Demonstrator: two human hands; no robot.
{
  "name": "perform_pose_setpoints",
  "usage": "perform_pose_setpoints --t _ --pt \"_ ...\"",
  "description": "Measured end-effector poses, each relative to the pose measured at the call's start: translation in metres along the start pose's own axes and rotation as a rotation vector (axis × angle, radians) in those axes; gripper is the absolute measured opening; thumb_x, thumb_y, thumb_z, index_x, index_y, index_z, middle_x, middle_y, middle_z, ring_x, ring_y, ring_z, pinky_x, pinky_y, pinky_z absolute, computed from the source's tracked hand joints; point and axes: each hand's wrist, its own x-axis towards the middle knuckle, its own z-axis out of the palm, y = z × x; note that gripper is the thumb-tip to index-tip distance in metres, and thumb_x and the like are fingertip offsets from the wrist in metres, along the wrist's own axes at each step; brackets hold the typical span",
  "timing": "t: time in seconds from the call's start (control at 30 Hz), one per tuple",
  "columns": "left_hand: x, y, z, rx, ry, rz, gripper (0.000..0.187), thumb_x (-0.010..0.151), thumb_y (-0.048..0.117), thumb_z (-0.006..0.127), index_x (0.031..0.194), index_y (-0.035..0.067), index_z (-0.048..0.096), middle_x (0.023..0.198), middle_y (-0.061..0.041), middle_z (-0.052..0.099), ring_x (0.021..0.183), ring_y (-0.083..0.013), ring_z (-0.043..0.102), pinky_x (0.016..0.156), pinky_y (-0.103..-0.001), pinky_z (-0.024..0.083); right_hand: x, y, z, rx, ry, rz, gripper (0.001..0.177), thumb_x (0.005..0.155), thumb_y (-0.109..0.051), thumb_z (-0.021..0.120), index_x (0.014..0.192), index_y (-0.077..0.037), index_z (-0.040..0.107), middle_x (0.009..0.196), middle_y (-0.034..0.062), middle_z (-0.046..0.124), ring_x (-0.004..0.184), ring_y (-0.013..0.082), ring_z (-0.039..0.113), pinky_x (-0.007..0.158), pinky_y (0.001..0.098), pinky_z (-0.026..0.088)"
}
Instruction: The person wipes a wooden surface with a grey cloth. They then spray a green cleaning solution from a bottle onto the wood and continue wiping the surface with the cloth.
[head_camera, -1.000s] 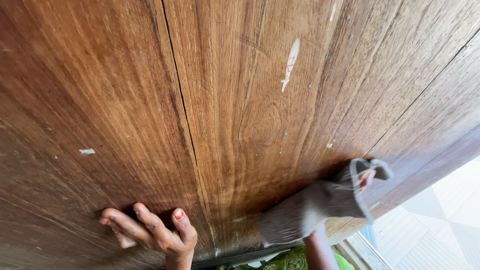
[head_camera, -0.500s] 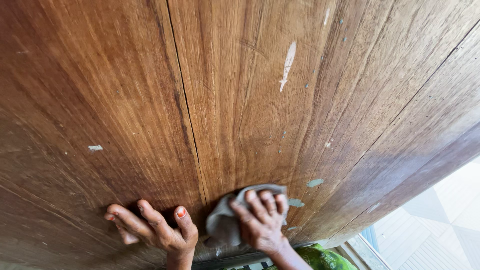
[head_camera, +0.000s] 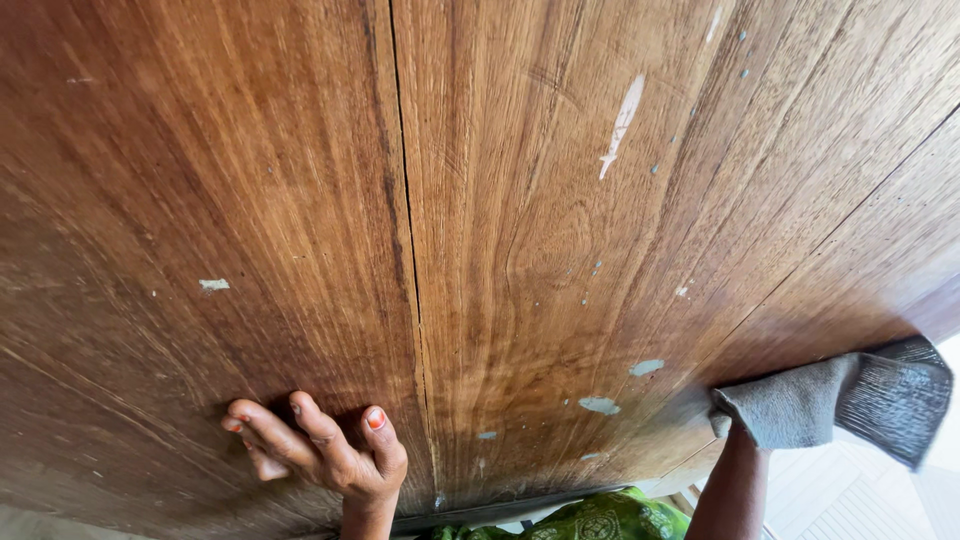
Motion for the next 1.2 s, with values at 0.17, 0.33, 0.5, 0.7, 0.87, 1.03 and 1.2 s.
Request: perform_pose_setpoints --t 0.17,0.33,0.5,0.7,0.87,1.03,1.2 --pt "0.003 0.000 0.000 -0.017 0.013 0.007 0.065 0.112 0.044 0.040 0.164 0.007 0.030 0.171 -0.028 0.012 0.162 -0.0436 0.010 0.129 -0.058 0.013 -0.027 -0.045 0.004 -0.008 -0.051 -0.159 0.047 0.097 -0.036 0.063 0.142 -0.021 0.062 0.150 0.0162 0.045 0.142 0.0370 0.034 0.117 0.0589 0.022" --pt "0.002 0.002 -0.001 -0.024 0.006 0.001 0.064 0.113 0.044 0.041 0.165 0.008 0.030 0.172 -0.028 0.012 0.162 -0.0435 0.008 0.126 -0.056 0.011 -0.092 -0.101 -0.002 0.051 -0.219 -0.490 0.048 0.091 -0.039 0.066 0.138 -0.025 0.065 0.144 0.0157 0.046 0.135 0.0368 0.036 0.111 0.0592 0.022" --pt "0.002 0.002 -0.001 0.001 0.000 -0.001 0.065 0.113 0.045 0.041 0.164 0.008 0.031 0.171 -0.029 0.014 0.162 -0.0457 0.011 0.129 -0.058 0.014 -0.179 -0.152 -0.030 0.210 -0.595 -0.847 0.050 0.085 -0.043 0.070 0.133 -0.029 0.068 0.138 0.0153 0.047 0.128 0.0365 0.038 0.105 0.0595 0.023" --pt "0.005 0.003 -0.006 0.021 0.002 0.027 0.065 0.113 0.045 0.041 0.164 0.007 0.031 0.170 -0.028 0.015 0.162 -0.0445 0.014 0.130 -0.058 0.018 -0.200 -0.187 -0.054 0.274 -0.661 -1.059 0.061 0.080 -0.032 0.071 0.141 -0.039 0.065 0.148 -0.0030 0.055 0.134 0.0234 0.046 0.114 0.0510 0.024" --pt "0.003 0.004 -0.004 -0.005 0.006 0.008 0.064 0.113 0.044 0.041 0.164 0.006 0.031 0.171 -0.028 0.014 0.162 -0.0436 0.011 0.129 -0.056 0.015 -0.124 -0.156 -0.039 0.291 -0.385 -0.729 0.052 0.074 -0.025 0.068 0.125 -0.013 0.063 0.141 0.0280 0.045 0.132 0.0449 0.037 0.116 0.0654 0.017" --pt "0.003 0.003 -0.003 0.006 0.005 0.012 0.065 0.112 0.044 0.040 0.163 0.006 0.031 0.171 -0.028 0.014 0.162 -0.0437 0.011 0.128 -0.057 0.014 -0.044 -0.078 -0.010 0.114 -0.099 -0.273 0.052 0.105 -0.019 0.049 0.156 -0.011 0.046 0.169 0.0204 0.027 0.162 0.0377 0.015 0.132 0.0627 0.006" --pt "0.002 0.003 0.000 -0.013 0.020 0.003 0.064 0.112 0.044 0.041 0.164 0.007 0.032 0.171 -0.027 0.014 0.162 -0.0438 0.012 0.129 -0.057 0.014 -0.029 -0.041 -0.003 0.029 -0.091 -0.116 0.052 0.101 -0.025 0.054 0.152 -0.015 0.051 0.163 0.0185 0.032 0.155 0.0366 0.020 0.127 0.0616 0.009"
